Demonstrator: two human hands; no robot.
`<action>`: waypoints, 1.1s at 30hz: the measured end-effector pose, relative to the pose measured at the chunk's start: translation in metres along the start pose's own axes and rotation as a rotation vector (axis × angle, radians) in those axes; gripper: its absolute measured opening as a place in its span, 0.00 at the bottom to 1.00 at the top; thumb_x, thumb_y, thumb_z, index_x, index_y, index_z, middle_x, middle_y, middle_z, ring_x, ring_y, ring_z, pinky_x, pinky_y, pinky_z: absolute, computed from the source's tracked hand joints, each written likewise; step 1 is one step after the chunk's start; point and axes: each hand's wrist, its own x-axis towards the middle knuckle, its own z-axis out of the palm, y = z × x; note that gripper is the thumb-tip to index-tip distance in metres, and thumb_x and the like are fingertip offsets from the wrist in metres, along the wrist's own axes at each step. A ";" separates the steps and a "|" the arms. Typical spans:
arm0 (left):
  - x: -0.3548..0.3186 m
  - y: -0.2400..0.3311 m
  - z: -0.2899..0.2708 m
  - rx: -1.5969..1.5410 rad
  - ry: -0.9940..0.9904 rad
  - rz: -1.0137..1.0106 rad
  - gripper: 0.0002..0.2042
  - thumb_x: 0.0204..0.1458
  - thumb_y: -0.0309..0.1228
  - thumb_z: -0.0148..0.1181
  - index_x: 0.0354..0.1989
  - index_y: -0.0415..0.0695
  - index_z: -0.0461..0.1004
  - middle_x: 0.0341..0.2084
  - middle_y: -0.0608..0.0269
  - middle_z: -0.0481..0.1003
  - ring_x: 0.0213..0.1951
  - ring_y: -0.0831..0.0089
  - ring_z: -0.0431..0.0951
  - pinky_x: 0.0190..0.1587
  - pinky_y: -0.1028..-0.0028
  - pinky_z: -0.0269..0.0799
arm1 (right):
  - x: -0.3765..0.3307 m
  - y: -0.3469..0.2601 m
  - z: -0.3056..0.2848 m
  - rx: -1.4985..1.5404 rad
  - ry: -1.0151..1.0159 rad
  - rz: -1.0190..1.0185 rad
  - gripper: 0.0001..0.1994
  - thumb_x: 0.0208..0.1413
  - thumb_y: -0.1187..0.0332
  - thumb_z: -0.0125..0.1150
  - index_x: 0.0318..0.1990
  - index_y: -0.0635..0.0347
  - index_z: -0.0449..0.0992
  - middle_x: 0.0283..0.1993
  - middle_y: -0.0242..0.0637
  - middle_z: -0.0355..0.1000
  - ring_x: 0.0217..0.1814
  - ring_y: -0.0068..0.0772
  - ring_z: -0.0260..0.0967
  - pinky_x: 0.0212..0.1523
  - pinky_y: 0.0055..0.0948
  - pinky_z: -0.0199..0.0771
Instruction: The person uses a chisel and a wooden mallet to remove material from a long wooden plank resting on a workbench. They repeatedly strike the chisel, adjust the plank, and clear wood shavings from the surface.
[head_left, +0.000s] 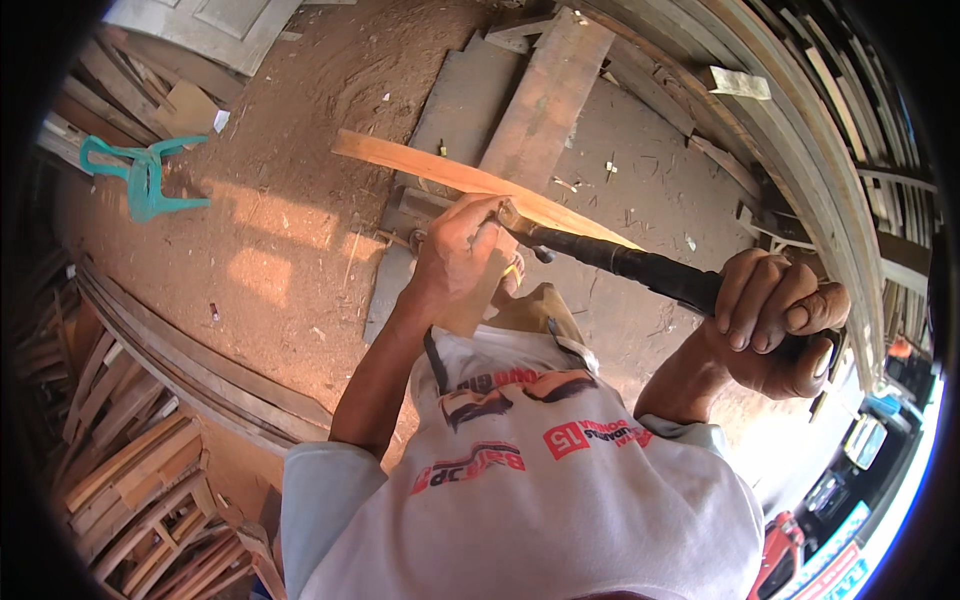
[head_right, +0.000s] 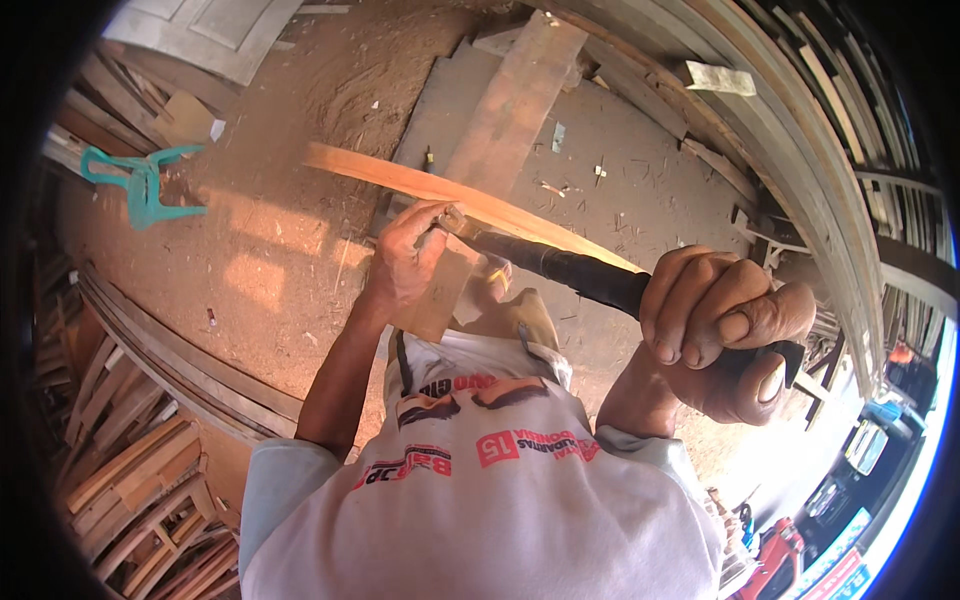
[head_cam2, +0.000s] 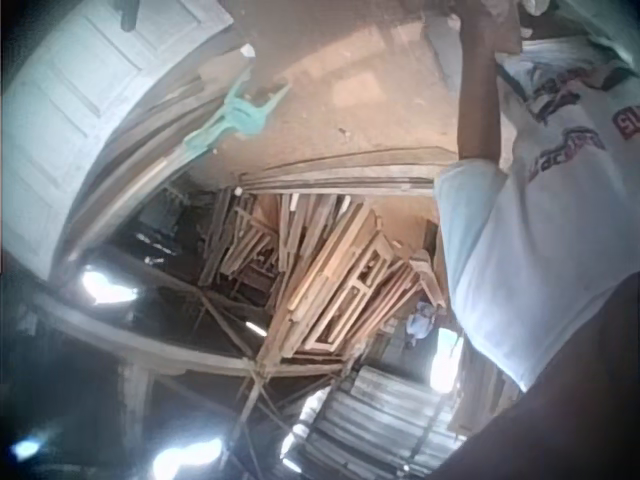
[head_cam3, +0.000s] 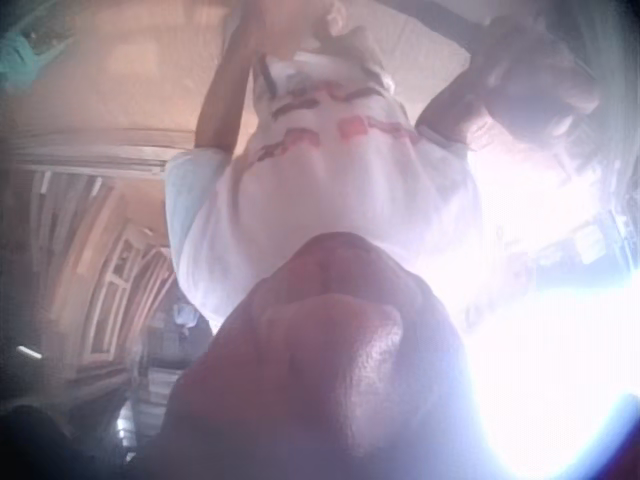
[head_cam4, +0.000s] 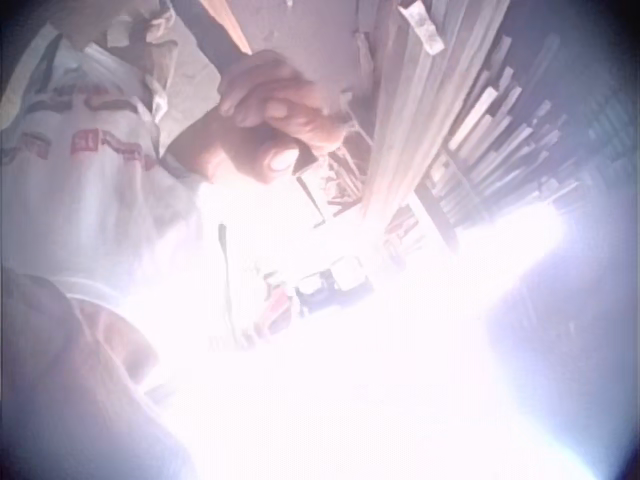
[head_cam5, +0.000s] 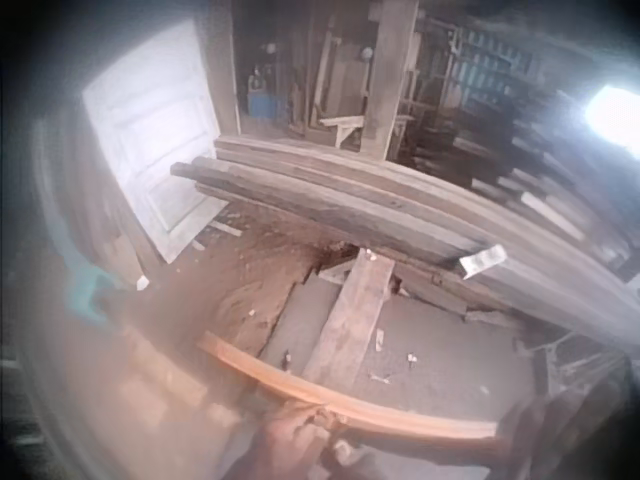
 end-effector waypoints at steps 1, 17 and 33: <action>-0.002 0.003 0.010 0.007 -0.033 0.021 0.16 0.53 0.17 0.57 0.51 0.38 0.76 0.47 0.51 0.78 0.49 0.57 0.79 0.52 0.67 0.75 | -0.010 -0.011 -0.006 -0.010 0.014 -0.012 0.13 0.65 0.60 0.55 0.42 0.63 0.72 0.22 0.32 0.67 0.17 0.24 0.66 0.17 0.26 0.68; 0.008 0.065 0.133 0.363 -0.593 0.501 0.38 0.45 0.32 0.74 0.66 0.44 0.64 0.65 0.46 0.62 0.66 0.47 0.63 0.66 0.55 0.61 | -0.194 -0.104 0.038 -0.880 0.505 0.522 0.10 0.53 0.68 0.65 0.25 0.61 0.73 0.17 0.28 0.66 0.19 0.18 0.60 0.20 0.25 0.57; 0.010 0.136 0.312 0.487 -0.736 0.684 0.37 0.48 0.38 0.73 0.66 0.39 0.63 0.63 0.47 0.64 0.67 0.51 0.60 0.67 0.55 0.58 | -0.332 -0.171 0.053 -0.947 0.976 0.620 0.11 0.60 0.66 0.62 0.29 0.63 0.75 0.19 0.28 0.69 0.21 0.16 0.62 0.21 0.24 0.60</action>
